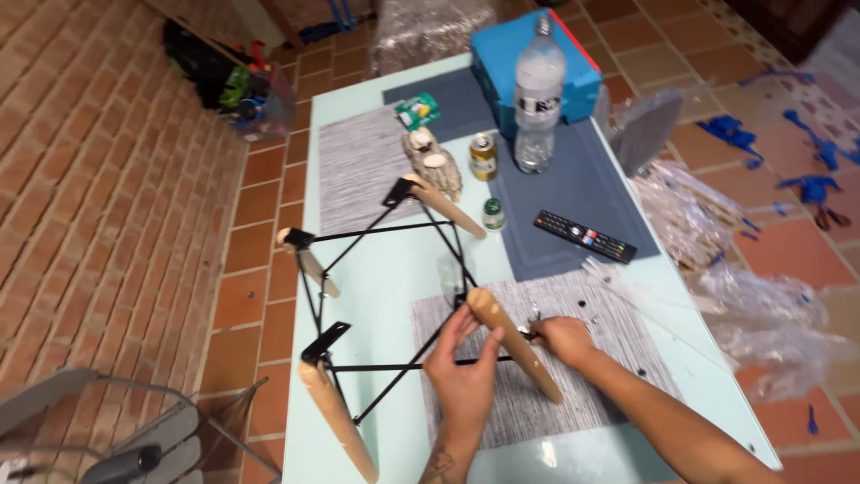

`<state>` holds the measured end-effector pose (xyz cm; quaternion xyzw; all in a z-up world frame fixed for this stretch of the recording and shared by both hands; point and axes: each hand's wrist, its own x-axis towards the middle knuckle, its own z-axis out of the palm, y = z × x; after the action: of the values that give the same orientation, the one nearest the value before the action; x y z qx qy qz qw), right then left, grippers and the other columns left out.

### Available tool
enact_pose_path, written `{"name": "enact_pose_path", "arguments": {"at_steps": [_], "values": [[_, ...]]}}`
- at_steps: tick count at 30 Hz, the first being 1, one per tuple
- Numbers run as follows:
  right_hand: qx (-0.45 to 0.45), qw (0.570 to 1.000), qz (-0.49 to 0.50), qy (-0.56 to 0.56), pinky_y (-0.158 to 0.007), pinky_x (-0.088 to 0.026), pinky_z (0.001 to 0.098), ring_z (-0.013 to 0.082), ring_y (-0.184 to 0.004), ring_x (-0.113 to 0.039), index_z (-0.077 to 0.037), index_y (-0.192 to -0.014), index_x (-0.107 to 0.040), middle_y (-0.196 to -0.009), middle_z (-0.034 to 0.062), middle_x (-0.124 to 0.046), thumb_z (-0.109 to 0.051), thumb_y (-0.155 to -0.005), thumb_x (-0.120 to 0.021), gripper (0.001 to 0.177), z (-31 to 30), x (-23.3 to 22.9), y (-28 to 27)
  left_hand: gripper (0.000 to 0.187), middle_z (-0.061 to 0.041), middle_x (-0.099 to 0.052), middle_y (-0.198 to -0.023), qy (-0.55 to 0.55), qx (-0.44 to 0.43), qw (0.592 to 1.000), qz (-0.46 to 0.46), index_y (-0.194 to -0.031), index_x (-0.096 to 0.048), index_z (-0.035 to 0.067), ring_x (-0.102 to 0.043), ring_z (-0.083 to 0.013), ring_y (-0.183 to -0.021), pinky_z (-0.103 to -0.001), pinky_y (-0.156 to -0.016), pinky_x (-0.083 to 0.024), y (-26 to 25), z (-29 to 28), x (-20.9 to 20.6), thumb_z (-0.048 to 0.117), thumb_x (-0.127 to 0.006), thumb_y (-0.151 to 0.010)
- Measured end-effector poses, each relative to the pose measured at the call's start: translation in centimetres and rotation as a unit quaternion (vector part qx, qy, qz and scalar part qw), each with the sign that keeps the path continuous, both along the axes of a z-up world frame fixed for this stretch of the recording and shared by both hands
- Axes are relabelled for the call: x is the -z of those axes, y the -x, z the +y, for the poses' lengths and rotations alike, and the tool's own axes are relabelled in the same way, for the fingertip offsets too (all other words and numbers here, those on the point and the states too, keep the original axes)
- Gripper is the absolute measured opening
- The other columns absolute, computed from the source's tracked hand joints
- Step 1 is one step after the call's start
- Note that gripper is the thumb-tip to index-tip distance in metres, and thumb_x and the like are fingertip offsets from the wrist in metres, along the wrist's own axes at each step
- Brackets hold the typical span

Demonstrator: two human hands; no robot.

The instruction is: The person assembles a small wooden and metal frame on a table, inserting and tightening screws into the wooden legs and metal joints. They handle screws, nuts, and a small metal tool to secure the connections.

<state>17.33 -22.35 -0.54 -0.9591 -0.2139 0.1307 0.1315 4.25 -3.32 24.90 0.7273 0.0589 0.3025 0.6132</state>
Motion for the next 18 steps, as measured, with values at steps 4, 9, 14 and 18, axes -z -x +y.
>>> {"name": "enact_pose_path", "arguments": {"at_steps": [4, 9, 14, 18], "values": [[0.109, 0.871, 0.166, -0.449, -0.066, -0.049, 0.0232, 0.0074, -0.071, -0.064, -0.003, -0.095, -0.081, -0.083, 0.0003, -0.079, -0.019, -0.085, -0.082, 0.019, -2.9, -4.1, -1.2, 0.054, -0.013, -0.080, -0.112, -0.022, 0.004, 1.000, -0.006, -0.125, -0.069, 0.001, -0.079, -0.0212, -0.100, -0.032, -0.092, -0.063, -0.4, -0.2, 0.5, 0.013, -0.089, -0.076], [0.145, 0.823, 0.201, -0.511, -0.061, -0.043, 0.0298, 0.0158, -0.070, -0.057, 0.001, -0.105, -0.079, -0.084, 0.0084, -0.071, -0.033, -0.086, -0.075, 0.040, -6.3, -18.2, -2.3, 0.049, -0.012, -0.078, -0.118, 0.002, 0.055, 0.998, 0.018, -0.128, -0.067, 0.001, -0.076, -0.0218, -0.107, -0.033, -0.096, -0.064, -0.5, -0.5, -1.5, 0.007, -0.082, -0.081], [-0.075, 0.823, 0.196, -0.528, -0.053, -0.038, 0.0258, 0.0133, -0.057, -0.051, -0.004, -0.075, -0.070, -0.062, 0.0051, -0.058, -0.046, -0.093, -0.066, 0.046, -4.2, -32.6, -1.1, 0.044, -0.005, -0.082, -0.112, 0.015, 0.041, 0.999, 0.029, -0.123, -0.074, 0.005, -0.077, -0.0158, -0.105, -0.032, -0.096, -0.060, -1.2, -0.3, -1.4, 0.014, -0.083, -0.080], [-0.138, 0.897, 0.179, -0.379, -0.055, -0.034, 0.0282, 0.0101, -0.060, -0.046, -0.005, -0.076, -0.068, -0.068, 0.0007, -0.058, -0.043, -0.101, -0.053, 0.048, -2.1, -39.3, -1.3, 0.046, -0.008, -0.078, -0.122, 0.000, 0.084, 0.996, 0.026, -0.129, -0.069, 0.006, -0.076, -0.0209, -0.112, -0.034, -0.101, -0.058, -1.3, -0.2, -2.1, 0.012, -0.077, -0.084]]}}
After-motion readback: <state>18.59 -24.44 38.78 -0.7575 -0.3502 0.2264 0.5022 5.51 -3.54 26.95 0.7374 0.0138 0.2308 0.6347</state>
